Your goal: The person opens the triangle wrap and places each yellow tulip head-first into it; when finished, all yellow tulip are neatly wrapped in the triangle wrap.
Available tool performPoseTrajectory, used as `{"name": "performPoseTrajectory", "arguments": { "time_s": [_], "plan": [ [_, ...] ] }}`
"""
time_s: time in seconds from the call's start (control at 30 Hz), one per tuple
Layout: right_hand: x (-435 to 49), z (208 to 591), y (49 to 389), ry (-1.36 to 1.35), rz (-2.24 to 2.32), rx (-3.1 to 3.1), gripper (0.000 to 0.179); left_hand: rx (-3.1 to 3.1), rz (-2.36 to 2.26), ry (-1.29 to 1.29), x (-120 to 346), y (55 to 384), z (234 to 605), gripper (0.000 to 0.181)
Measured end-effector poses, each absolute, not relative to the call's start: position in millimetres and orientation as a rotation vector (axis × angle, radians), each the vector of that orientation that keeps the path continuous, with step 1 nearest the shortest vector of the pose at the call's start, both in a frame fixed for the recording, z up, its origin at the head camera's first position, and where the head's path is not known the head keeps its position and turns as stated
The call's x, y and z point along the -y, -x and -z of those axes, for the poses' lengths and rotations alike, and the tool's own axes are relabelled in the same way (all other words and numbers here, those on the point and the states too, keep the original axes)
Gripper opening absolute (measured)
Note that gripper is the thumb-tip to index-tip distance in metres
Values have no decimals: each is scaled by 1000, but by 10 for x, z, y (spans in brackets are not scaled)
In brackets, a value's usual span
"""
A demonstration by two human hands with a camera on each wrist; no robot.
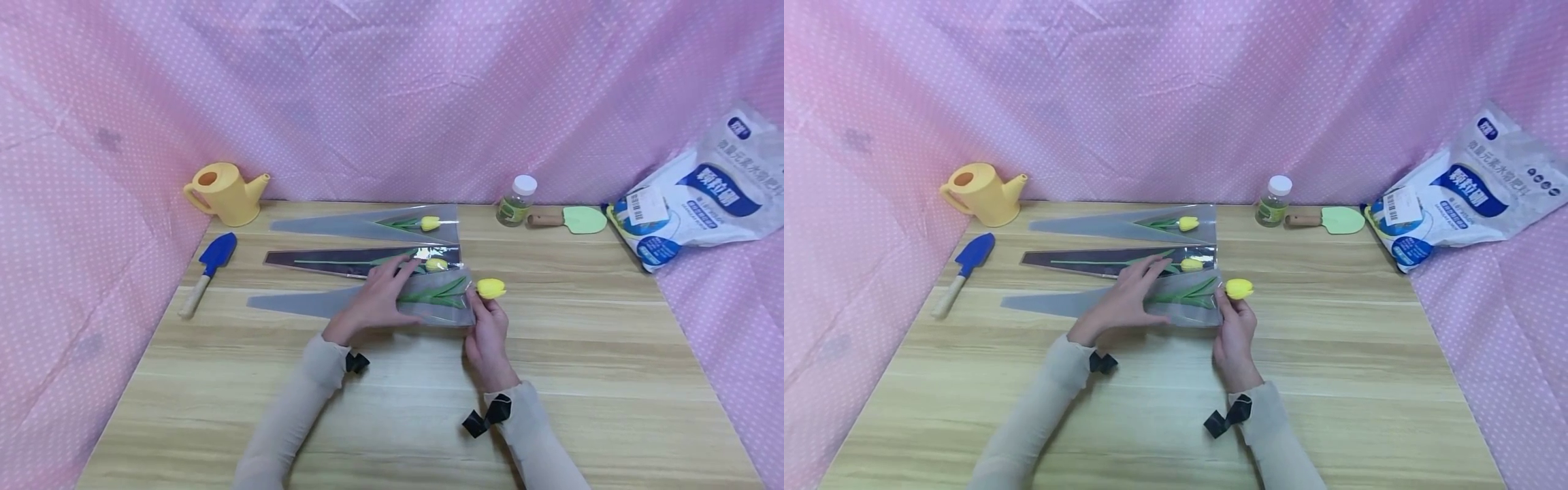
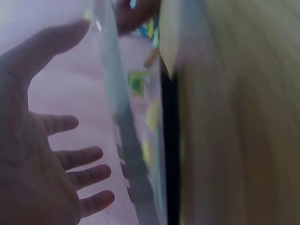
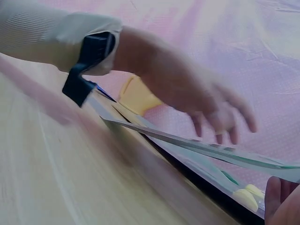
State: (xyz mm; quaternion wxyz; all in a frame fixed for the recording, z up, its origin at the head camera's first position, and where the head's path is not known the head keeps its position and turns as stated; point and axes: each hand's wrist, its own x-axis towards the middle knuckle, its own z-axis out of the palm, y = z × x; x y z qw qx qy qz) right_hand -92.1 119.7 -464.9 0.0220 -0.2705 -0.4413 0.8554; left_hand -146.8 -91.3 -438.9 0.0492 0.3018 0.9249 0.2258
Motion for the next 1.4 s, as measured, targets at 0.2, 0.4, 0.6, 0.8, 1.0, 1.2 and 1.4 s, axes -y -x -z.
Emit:
{"name": "performPoseTrajectory", "arguments": {
  "time_s": [0.2, 0.4, 0.6, 0.8, 1.0, 1.2, 1.4],
  "plan": [
    [-1237, 4619, 927, 834, -2683, 1378, 21, -2749, -582, -898, 1099, 1430, 4503, 120],
    [-1249, 4580, 937, 821, -2705, 1337, 21, -2756, -452, -876, 1078, 1419, 4581, 118],
    [-1286, 4543, 944, 732, -2709, 1470, 38, -2788, -529, -826, 1061, 1422, 4575, 105],
    [-1414, 4477, 963, 582, -2605, 1773, 22, -2801, -617, -789, 1114, 1434, 4540, 101],
    [-1602, 4391, 1009, 468, -2513, 1947, 13, -2806, -674, -748, 1156, 1426, 4515, 100],
    [-1729, 4356, 1073, 368, -2455, 2008, 25, -2801, -669, -747, 1179, 1433, 4498, 100],
    [-1787, 4369, 1083, 236, -2455, 2055, 29, -2786, -659, -739, 1189, 1446, 4501, 101]
  ]
}}
